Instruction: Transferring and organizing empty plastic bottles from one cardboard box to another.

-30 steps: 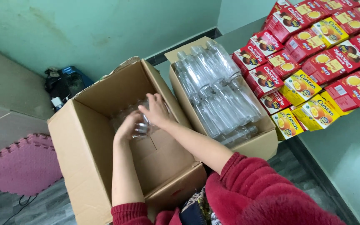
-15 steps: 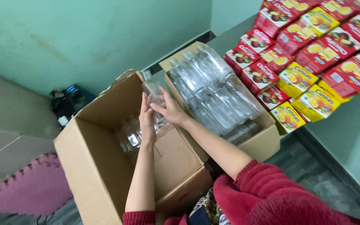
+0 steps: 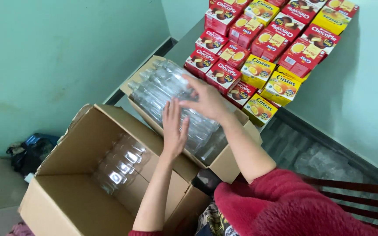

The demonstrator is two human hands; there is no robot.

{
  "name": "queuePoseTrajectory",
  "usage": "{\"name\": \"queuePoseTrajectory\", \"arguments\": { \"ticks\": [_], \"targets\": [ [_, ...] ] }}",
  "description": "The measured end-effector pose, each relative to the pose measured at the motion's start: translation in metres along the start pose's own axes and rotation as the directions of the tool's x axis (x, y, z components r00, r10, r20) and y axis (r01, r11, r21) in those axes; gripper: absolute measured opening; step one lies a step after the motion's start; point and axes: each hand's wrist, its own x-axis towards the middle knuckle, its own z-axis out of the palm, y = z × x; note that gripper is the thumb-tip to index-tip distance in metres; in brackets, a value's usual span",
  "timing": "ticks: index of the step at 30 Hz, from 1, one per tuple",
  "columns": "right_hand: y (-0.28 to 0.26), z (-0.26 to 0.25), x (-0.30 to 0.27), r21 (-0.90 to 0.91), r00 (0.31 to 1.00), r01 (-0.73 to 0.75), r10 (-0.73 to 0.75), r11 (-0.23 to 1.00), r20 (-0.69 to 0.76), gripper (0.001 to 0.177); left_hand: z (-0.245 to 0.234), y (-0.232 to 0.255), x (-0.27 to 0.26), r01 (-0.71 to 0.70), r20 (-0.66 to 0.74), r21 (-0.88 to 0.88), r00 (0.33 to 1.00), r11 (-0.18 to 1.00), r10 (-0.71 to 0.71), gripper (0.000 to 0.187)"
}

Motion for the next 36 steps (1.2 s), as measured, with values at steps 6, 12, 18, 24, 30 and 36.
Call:
{"name": "queuePoseTrajectory", "arguments": {
  "ticks": [6, 12, 18, 24, 30, 36],
  "targets": [
    [0.032, -0.061, -0.017, -0.284, 0.971, -0.224, 0.240, 0.932, 0.022, 0.085, 0.035, 0.008, 0.007, -0.044, 0.260, 0.392, 0.963, 0.919, -0.064, 0.073],
    [0.047, -0.067, -0.026, -0.231, 0.951, -0.249, 0.282, 0.941, 0.126, 0.078, 0.038, 0.007, 0.011, -0.087, 0.318, 0.420, 0.946, 0.904, -0.057, 0.074],
    [0.047, -0.063, -0.018, -0.212, 0.902, -0.343, 0.384, 0.915, 0.199, 0.079, 0.025, 0.004, 0.009, -0.075, 0.312, 0.428, 0.947, 0.901, -0.070, 0.069],
    [0.022, -0.070, -0.017, -0.253, 0.876, -0.351, 0.412, 0.901, 0.251, 0.085, 0.018, 0.004, 0.005, -0.045, 0.281, 0.432, 0.956, 0.901, -0.087, 0.067],
    [0.038, -0.066, -0.015, -0.258, 0.868, -0.381, 0.439, 0.888, 0.230, 0.085, 0.015, 0.006, 0.004, -0.037, 0.253, 0.428, 0.964, 0.903, -0.081, 0.066],
    [0.045, -0.068, -0.012, -0.193, 0.866, -0.426, 0.460, 0.884, 0.195, 0.085, 0.004, 0.007, 0.004, -0.003, 0.235, 0.394, 0.967, 0.919, -0.098, 0.071]
  ]
}}
